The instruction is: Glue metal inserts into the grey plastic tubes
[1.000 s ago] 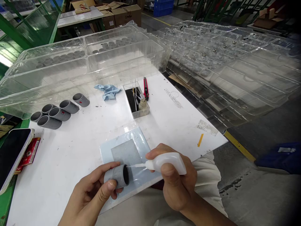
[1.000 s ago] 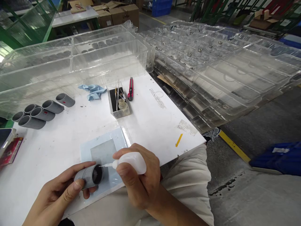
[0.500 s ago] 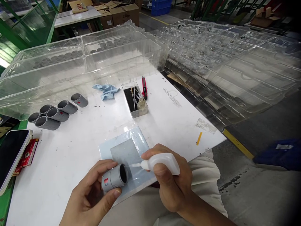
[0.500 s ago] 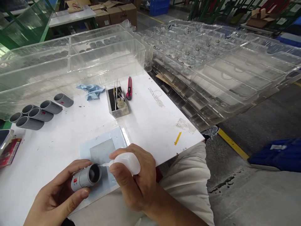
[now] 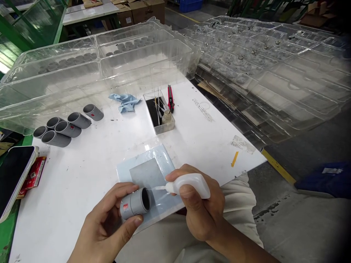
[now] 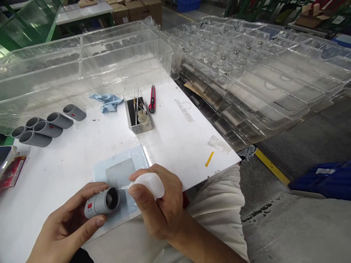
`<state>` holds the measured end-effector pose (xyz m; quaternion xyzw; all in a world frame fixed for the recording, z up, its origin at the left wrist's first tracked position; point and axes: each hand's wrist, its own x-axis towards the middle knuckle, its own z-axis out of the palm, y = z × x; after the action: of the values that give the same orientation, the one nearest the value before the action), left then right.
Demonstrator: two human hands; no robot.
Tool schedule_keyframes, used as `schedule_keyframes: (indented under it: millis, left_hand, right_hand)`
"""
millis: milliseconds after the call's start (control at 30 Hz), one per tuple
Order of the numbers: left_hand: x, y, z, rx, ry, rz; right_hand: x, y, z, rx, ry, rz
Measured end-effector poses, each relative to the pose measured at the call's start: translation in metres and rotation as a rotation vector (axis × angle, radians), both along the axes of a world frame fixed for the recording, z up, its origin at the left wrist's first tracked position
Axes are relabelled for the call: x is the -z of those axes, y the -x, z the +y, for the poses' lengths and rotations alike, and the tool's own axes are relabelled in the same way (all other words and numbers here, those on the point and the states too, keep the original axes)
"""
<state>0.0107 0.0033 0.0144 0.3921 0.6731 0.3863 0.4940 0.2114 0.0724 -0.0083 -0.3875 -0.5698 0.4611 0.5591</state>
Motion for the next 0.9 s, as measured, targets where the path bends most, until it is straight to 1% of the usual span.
schedule_keyframes:
  millis: [267,467,633,733,800,900]
  left_hand:
    - [0.0011,0.0008,-0.0002,-0.007,-0.012,0.002]
    - [0.0008,-0.0001,-0.0007,0.012,-0.011,-0.005]
    - [0.0037,0.0038,-0.0013,0.026,-0.023,0.018]
    - [0.0055,0.0056,-0.0027,0.070,-0.044,0.033]
    - [0.0053,0.0042,-0.0037,0.042,-0.031,0.054]
    - [0.0054,0.0023,-0.0039,-0.053,-0.025,0.070]
  right_hand:
    - [0.0010,-0.0030,-0.0010,-0.011,-0.012,-0.017]
    - [0.0016,-0.0052,-0.0030,-0.008,-0.008,-0.030]
    - [0.0033,-0.0060,-0.0041,-0.036,0.013,-0.006]
    - [0.0060,-0.0073,-0.0053,-0.056,0.060,0.048]
    - [0.0077,-0.0085,-0.0065,-0.060,0.128,0.111]
    - [0.0093,-0.0100,-0.0084,-0.042,0.191,0.230]
